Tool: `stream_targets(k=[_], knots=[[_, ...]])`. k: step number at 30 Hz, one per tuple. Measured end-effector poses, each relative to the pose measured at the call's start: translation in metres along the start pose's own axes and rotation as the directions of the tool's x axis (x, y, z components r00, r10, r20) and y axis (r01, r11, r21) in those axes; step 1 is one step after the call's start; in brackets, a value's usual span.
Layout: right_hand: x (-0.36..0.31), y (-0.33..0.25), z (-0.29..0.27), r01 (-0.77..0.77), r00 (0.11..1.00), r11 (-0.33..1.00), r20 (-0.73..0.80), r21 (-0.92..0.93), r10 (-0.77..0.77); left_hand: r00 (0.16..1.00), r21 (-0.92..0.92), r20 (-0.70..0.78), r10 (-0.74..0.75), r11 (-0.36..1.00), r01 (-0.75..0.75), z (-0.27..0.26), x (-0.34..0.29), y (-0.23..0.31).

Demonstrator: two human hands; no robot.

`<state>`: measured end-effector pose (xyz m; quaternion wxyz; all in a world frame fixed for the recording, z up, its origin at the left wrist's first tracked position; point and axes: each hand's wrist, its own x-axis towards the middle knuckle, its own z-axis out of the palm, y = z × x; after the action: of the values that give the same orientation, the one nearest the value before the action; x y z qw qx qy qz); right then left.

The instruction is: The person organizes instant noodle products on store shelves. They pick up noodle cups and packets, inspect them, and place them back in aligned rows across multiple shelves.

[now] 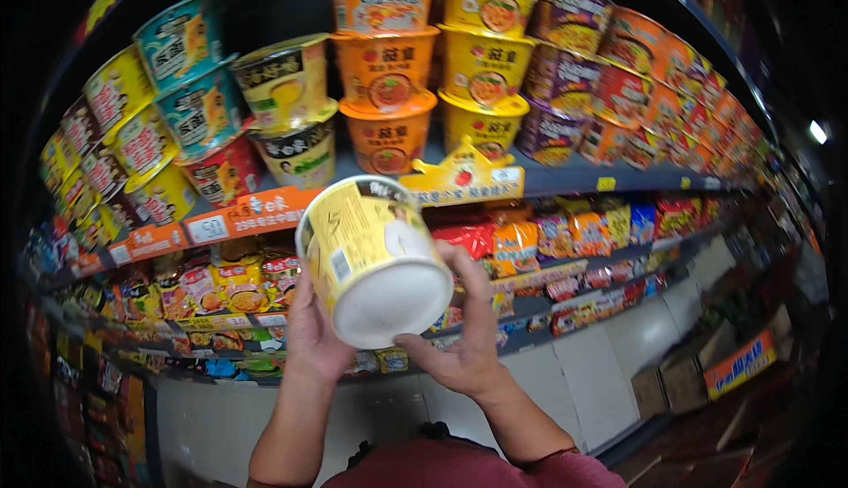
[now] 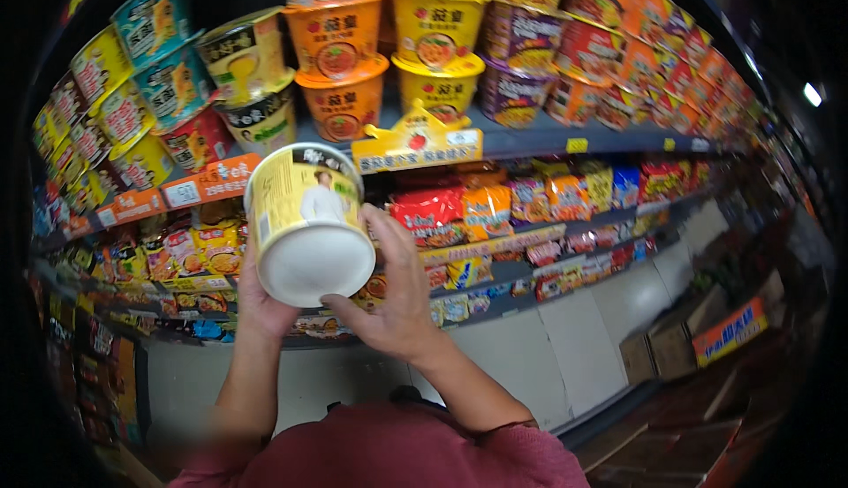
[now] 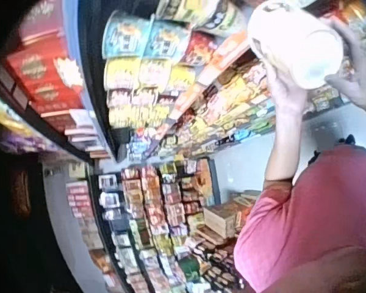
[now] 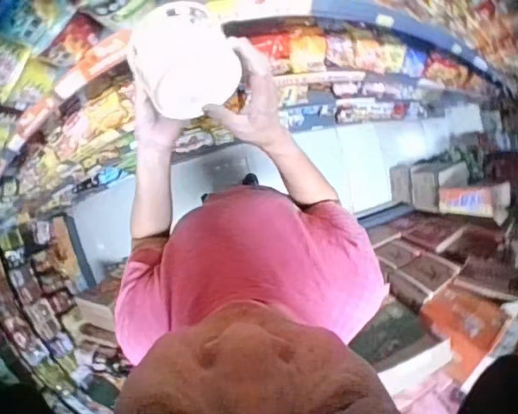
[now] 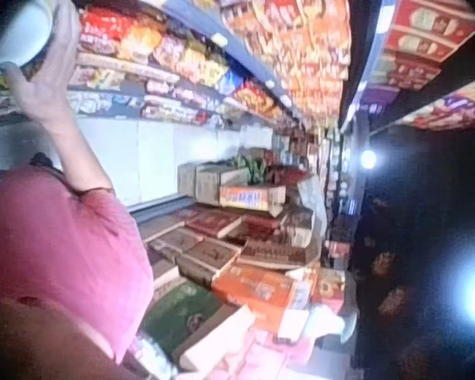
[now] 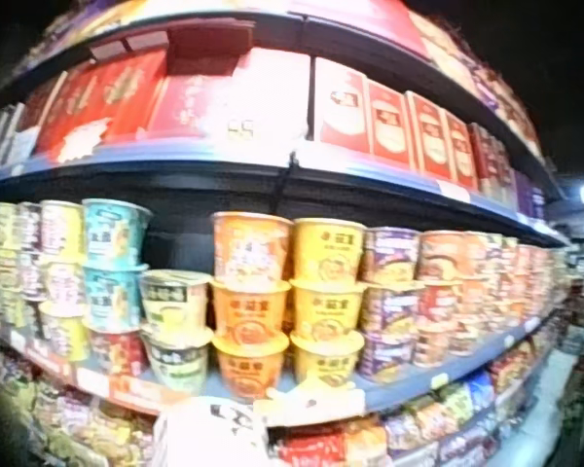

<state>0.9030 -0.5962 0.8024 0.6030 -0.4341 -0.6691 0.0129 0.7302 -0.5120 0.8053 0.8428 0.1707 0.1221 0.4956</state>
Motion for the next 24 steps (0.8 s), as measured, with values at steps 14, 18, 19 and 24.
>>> stream_targets(k=[14,18,19,24], knots=[[-0.120,-0.042,0.096,-0.425,0.898,0.899,0.073,-0.105,0.433,0.940,0.250,-0.275,-0.200,0.930,0.271,-0.167,-0.106,0.021],[-0.147,-0.065,0.124,-0.470,0.861,0.873,0.153,-0.127,0.486,0.949,0.139,-0.258,-0.183,0.965,0.224,-0.196,-0.143,0.025],[-0.153,-0.069,0.133,-0.435,0.877,0.890,0.159,-0.140,0.454,0.952,0.110,-0.246,-0.185,0.970,0.217,-0.203,-0.153,0.029],[-0.186,-0.109,0.162,-0.632,0.751,0.772,0.300,0.069,0.588,0.963,0.118,-0.254,-0.096,0.985,0.129,-0.215,-0.209,0.045]])
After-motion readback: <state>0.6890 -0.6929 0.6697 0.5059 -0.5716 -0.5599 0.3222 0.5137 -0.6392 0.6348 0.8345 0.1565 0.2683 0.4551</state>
